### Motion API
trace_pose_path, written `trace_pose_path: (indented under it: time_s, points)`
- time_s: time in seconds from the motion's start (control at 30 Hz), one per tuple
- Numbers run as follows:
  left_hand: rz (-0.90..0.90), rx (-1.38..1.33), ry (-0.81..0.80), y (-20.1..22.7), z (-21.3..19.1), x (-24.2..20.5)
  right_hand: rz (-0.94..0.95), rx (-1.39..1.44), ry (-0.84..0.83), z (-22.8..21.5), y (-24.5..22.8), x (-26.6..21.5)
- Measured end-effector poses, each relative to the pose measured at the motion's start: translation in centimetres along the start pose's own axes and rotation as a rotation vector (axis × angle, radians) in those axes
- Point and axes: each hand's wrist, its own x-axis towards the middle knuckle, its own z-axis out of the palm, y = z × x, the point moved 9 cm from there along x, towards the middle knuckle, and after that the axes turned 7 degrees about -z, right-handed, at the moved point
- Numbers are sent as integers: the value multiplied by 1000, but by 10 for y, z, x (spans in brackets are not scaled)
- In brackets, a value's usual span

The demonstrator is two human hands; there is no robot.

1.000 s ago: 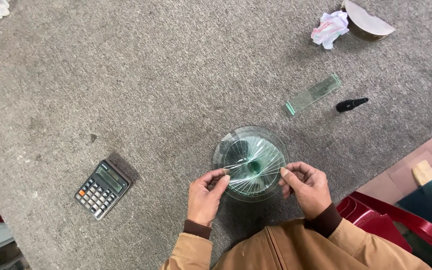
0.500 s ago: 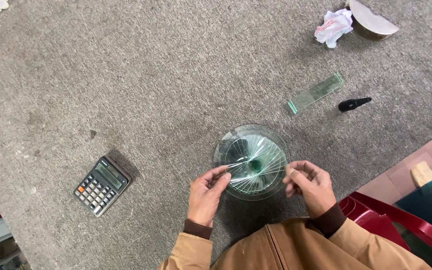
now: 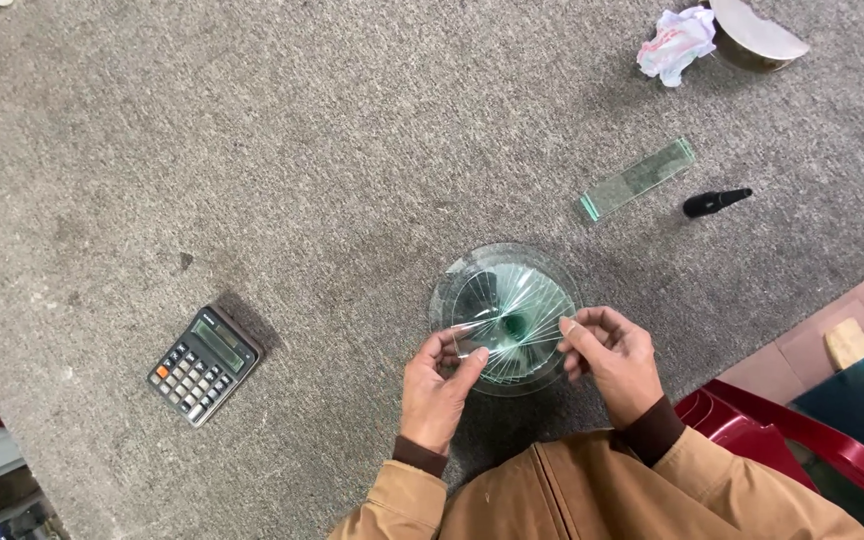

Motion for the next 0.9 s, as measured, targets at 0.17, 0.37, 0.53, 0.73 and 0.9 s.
trace_pose_path:
  time_s: [0.17,0.37,0.53,0.73,0.9]
  points:
    - [13,6,33,-4,0,3,-31,-1,-11,0,2,2]
    - [55,-10,37,-5,0,7,-72,-3,-32,0,2,3]
    - [62,-4,22,-4,1,6,-69,-3,-24,-1,3,4]
    - [25,-27,24,1,2,3,-32,31,11,0,3,1]
    - [48,-33,57,1,2,4,-26,56,2,0,2,-1]
